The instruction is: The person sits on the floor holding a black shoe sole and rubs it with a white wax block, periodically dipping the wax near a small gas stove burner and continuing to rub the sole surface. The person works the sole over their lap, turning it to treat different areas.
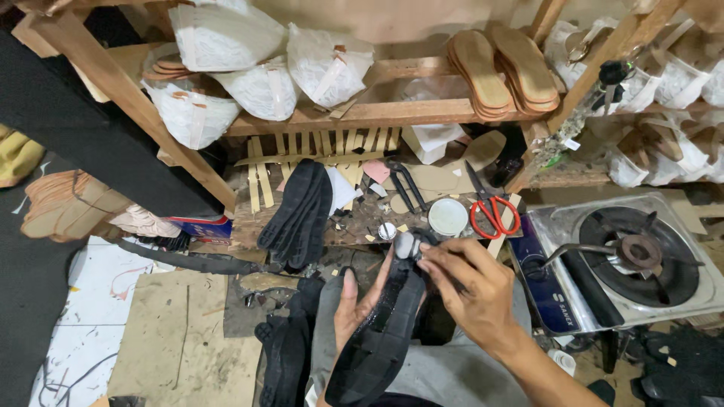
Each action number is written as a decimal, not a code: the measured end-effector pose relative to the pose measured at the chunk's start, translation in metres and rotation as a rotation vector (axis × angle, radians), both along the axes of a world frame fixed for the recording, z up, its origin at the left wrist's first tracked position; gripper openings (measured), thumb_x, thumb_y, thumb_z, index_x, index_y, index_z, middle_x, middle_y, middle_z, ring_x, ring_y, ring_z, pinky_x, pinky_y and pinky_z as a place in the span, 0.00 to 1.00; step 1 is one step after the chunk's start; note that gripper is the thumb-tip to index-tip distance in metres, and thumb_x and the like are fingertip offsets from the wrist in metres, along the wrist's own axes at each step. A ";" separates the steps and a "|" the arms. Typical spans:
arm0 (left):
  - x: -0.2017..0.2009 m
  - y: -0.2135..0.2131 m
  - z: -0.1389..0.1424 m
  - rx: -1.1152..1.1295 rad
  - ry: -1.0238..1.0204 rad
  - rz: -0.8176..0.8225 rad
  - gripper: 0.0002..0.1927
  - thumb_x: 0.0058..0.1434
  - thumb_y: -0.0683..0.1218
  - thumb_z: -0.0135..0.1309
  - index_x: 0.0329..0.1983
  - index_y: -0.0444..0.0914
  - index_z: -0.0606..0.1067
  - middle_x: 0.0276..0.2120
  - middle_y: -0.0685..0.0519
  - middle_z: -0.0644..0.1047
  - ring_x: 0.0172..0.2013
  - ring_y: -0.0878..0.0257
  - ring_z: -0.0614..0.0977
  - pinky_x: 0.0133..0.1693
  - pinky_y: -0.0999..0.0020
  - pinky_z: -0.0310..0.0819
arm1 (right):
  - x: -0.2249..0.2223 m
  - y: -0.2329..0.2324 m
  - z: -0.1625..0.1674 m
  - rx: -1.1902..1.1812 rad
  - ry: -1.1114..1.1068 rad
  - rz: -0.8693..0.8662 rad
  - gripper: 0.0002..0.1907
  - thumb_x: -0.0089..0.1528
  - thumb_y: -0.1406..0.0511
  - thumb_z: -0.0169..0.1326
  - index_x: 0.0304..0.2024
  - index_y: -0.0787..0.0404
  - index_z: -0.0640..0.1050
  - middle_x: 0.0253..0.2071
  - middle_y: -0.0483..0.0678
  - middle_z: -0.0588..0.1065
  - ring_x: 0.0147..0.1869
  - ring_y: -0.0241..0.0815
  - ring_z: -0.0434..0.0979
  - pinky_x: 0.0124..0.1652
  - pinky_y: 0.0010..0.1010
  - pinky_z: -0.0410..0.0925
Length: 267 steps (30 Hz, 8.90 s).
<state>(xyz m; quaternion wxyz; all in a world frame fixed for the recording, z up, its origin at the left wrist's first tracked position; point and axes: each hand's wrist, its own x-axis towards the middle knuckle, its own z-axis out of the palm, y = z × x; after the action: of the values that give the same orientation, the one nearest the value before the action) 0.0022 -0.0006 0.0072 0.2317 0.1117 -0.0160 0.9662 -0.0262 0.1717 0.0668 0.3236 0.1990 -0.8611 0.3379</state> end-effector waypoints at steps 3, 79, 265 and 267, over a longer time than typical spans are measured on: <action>-0.002 0.003 -0.001 0.006 -0.061 0.074 0.44 0.71 0.67 0.38 0.79 0.35 0.48 0.75 0.43 0.56 0.73 0.53 0.61 0.74 0.57 0.46 | -0.001 0.004 -0.001 -0.054 -0.061 -0.048 0.11 0.58 0.71 0.65 0.43 0.62 0.84 0.38 0.48 0.78 0.36 0.41 0.82 0.36 0.30 0.73; -0.056 0.011 -0.070 0.099 -0.153 0.066 0.32 0.70 0.49 0.37 0.77 0.38 0.59 0.70 0.42 0.66 0.69 0.43 0.66 0.73 0.50 0.55 | 0.056 -0.027 -0.038 0.092 -0.059 0.200 0.14 0.50 0.68 0.68 0.39 0.60 0.84 0.34 0.46 0.77 0.32 0.44 0.80 0.30 0.32 0.71; -0.024 0.013 -0.025 0.026 0.119 -0.041 0.43 0.72 0.72 0.25 0.82 0.44 0.51 0.66 0.41 0.71 0.56 0.57 0.78 0.55 0.69 0.75 | 0.034 -0.019 -0.032 -0.012 -0.072 0.047 0.11 0.54 0.68 0.67 0.39 0.60 0.84 0.37 0.46 0.78 0.35 0.43 0.81 0.33 0.31 0.73; -0.025 0.011 -0.027 0.034 0.169 -0.050 0.44 0.71 0.74 0.25 0.82 0.45 0.50 0.65 0.39 0.72 0.54 0.56 0.79 0.54 0.67 0.77 | 0.034 -0.018 -0.032 0.007 -0.039 0.081 0.11 0.54 0.67 0.67 0.39 0.59 0.83 0.37 0.45 0.78 0.38 0.43 0.82 0.33 0.30 0.73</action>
<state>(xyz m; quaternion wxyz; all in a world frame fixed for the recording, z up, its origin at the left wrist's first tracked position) -0.0226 0.0104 -0.0196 0.2545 0.1965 -0.0158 0.9468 0.0081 0.1536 0.0352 0.2919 0.2284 -0.8597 0.3515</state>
